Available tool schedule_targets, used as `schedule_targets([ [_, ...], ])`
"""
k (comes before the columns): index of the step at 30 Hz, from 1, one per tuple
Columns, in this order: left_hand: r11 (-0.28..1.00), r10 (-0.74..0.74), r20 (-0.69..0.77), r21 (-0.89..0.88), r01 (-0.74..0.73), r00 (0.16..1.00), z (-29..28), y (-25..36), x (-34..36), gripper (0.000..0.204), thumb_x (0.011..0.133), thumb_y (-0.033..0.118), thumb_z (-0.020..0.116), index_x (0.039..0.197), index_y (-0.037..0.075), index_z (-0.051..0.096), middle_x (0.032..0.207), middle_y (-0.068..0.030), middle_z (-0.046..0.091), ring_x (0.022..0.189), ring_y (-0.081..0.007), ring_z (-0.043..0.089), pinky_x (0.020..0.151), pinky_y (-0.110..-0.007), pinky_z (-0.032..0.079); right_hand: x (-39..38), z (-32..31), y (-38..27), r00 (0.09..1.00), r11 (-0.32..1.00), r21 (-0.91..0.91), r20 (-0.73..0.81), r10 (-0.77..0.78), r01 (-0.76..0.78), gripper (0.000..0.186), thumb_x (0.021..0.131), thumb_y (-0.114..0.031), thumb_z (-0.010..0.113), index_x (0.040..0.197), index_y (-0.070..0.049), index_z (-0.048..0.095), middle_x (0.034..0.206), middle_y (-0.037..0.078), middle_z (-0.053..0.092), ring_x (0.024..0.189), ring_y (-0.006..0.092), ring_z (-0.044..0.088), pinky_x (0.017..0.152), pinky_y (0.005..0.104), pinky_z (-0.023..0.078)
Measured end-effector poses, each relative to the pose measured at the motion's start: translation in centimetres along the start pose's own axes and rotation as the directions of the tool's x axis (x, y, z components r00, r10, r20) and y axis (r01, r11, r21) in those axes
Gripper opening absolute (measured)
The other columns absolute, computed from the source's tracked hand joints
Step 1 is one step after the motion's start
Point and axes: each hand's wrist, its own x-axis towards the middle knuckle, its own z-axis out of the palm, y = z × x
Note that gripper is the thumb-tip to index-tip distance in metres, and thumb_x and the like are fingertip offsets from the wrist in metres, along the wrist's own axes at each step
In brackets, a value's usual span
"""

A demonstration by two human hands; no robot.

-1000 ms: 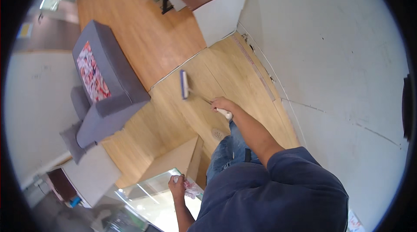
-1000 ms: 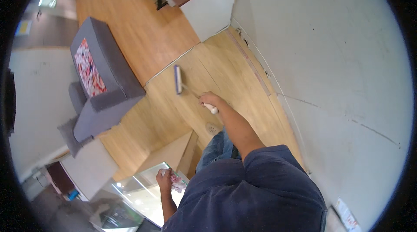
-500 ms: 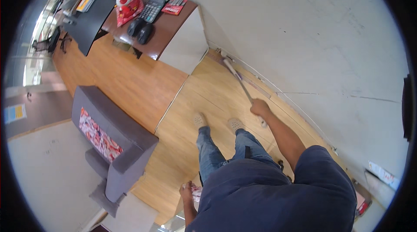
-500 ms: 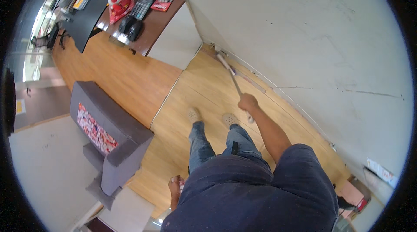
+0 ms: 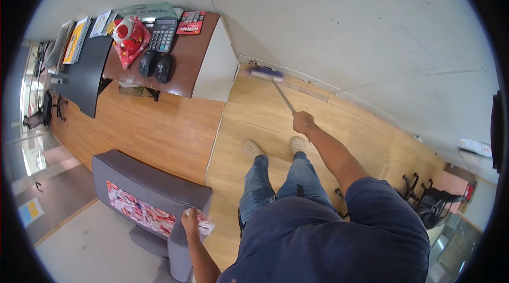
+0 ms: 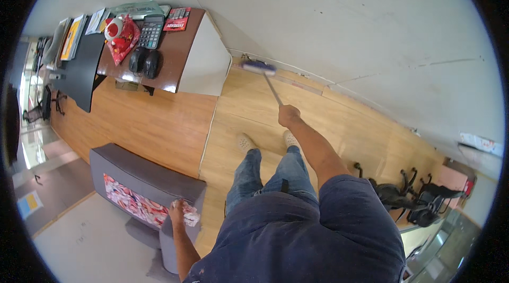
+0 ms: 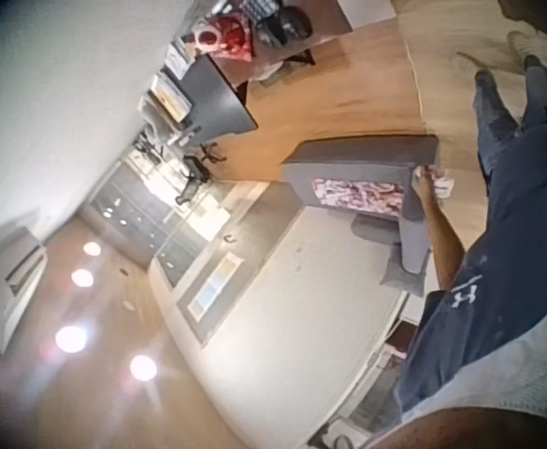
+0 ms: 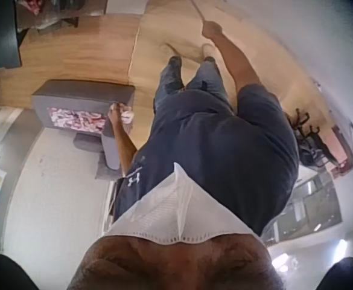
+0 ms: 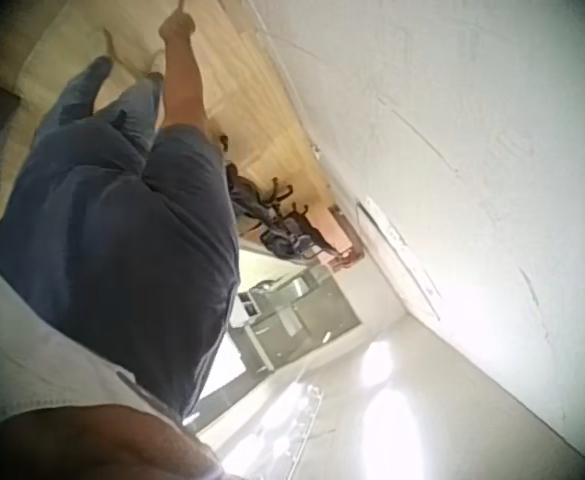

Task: The person sweeps the floor of an office using a broom. They move office chairs and a sofa to access areas underneath and around them, continuing to sweep the wooden floor throughout the room.

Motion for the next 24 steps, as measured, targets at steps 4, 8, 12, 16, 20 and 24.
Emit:
schedule_targets([
  [4,0.997,-0.081,0.138,0.022,0.079,0.987,-3.0,-3.8,4.2,0.009,0.081,0.008,0.066,0.075,0.005,0.06,0.066,-0.0028,0.059,0.057,-0.0119,0.055,0.053,-0.028,0.045,-3.8,-0.9,-2.6,0.999,0.988,0.148,0.007,0.043,-0.043,0.04,0.074,-0.011,0.058,0.113,-0.006,0.064,0.102,0.017,0.068,0.099,0.0337,0.066,0.08,0.0453,0.054],
  [8,0.978,-0.187,0.252,0.142,0.155,0.95,-1.4,-7.6,6.2,0.011,0.079,0.012,0.066,0.076,0.004,0.06,0.069,-0.0015,0.059,0.06,-0.0118,0.054,0.055,-0.028,0.044,-13.8,0.6,0.7,0.996,0.964,0.261,0.083,0.038,-0.058,0.042,0.071,-0.011,0.057,0.112,-0.006,0.063,0.099,0.021,0.067,0.097,0.0382,0.064,0.084,0.0459,0.051],
  [12,0.929,-0.192,0.33,0.364,0.063,0.924,0.4,-8.1,7.6,0.017,0.08,0.019,0.064,0.084,0.003,0.063,0.069,-0.0073,0.061,0.059,-0.0191,0.061,0.053,-0.034,0.05,-18.1,1.3,2.7,0.978,0.937,0.328,0.204,0.053,-0.119,0.055,0.067,-0.013,0.058,0.123,-0.011,0.06,0.096,0.024,0.067,0.092,0.0393,0.064,0.082,0.0463,0.05],
  [16,0.943,-0.176,0.359,0.328,0.053,0.917,3.6,-1.1,6.6,0.016,0.079,0.019,0.065,0.082,0.003,0.062,0.069,-0.0056,0.06,0.059,-0.0172,0.059,0.053,-0.032,0.049,-14.5,3.6,2.9,0.985,0.867,0.487,0.168,0.031,-0.11,0.049,0.068,-0.015,0.06,0.116,-0.009,0.062,0.091,0.024,0.067,0.085,0.0377,0.065,0.076,0.0426,0.052],
  [20,0.947,-0.11,0.332,0.32,-0.002,0.937,4.5,6.6,5.1,0.013,0.079,0.016,0.067,0.08,0.005,0.062,0.07,-0.003,0.06,0.059,-0.0136,0.057,0.054,-0.029,0.046,-7.2,3.9,0.1,0.981,0.75,0.661,0.159,-0.109,-0.024,0.045,0.064,-0.017,0.065,0.107,-0.003,0.065,0.079,0.019,0.066,0.068,0.0285,0.064,0.064,0.0346,0.052],
  [24,0.946,-0.071,0.3,0.323,-0.032,0.951,4.5,8.3,4.2,0.012,0.079,0.016,0.067,0.08,0.004,0.062,0.07,-0.0034,0.06,0.059,-0.0137,0.057,0.053,-0.029,0.046,-0.3,5.7,0.0,0.983,0.471,0.882,0.092,-0.162,-0.005,0.029,0.067,-0.022,0.068,0.084,0.001,0.062,0.074,0.015,0.065,0.062,0.022,0.062,0.059,0.0339,0.05],
])
